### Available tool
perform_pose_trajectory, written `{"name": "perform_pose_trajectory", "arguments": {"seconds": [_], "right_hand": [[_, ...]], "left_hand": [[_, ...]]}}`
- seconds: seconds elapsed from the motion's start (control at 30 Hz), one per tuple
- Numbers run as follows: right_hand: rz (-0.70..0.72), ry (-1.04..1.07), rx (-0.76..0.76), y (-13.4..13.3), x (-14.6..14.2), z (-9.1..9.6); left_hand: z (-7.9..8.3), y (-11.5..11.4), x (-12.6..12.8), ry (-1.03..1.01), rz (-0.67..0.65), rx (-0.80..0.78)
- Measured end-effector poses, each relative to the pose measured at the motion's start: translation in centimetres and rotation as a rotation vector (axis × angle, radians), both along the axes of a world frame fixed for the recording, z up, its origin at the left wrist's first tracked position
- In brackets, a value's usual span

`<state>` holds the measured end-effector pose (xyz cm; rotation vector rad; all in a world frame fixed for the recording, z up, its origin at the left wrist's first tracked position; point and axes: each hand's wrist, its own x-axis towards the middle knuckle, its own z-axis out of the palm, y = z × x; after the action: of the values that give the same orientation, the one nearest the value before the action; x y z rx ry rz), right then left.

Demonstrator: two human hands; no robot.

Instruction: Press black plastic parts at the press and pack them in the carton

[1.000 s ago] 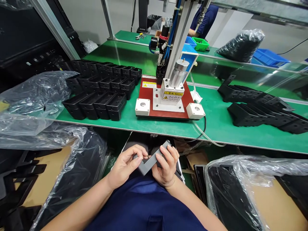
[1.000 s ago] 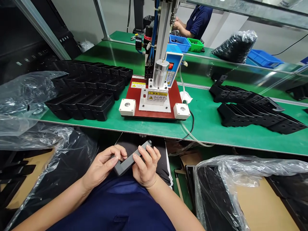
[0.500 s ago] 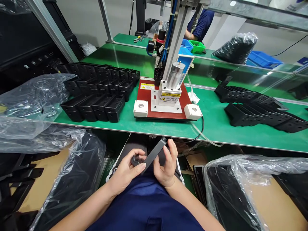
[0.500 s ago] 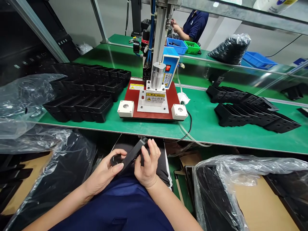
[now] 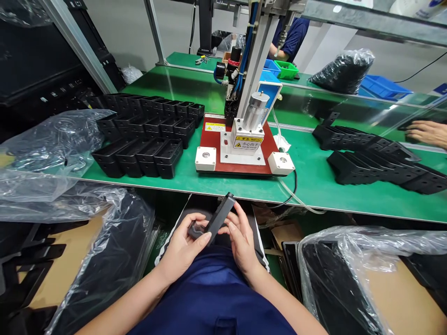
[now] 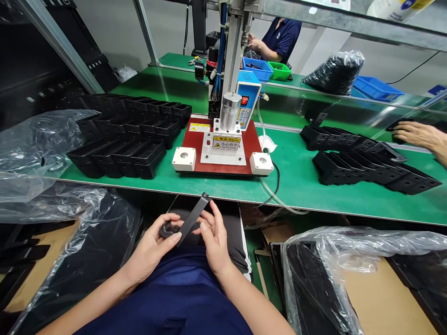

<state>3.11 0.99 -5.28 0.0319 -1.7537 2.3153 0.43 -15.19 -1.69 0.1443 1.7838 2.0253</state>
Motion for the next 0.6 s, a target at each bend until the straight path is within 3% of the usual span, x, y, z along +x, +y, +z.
{"name": "perform_pose_trajectory", "arguments": {"seconds": [0.1, 0.17, 0.37, 0.5, 0.6], "right_hand": [[0.187, -0.023, 0.008, 0.0, 0.2, 0.8], [0.233, -0.042, 0.056, 0.1, 0.3, 1.3], [0.182, -0.043, 0.127, 0.2, 0.6, 1.4], [0.120, -0.025, 0.150, 0.1, 0.5, 1.6], [0.047, 0.041, 0.267, 0.2, 0.5, 2.0]], "left_hand": [[0.0, 0.1, 0.2, 0.127, 0.019, -0.018], [-0.3, 0.0, 0.3, 0.211, 0.017, -0.041], [-1.0, -0.1, 0.4, 0.303, 0.019, -0.035], [-1.1, 0.2, 0.0, 0.243, 0.037, -0.019], [-1.1, 0.3, -0.2, 0.155, 0.040, 0.006]]}}
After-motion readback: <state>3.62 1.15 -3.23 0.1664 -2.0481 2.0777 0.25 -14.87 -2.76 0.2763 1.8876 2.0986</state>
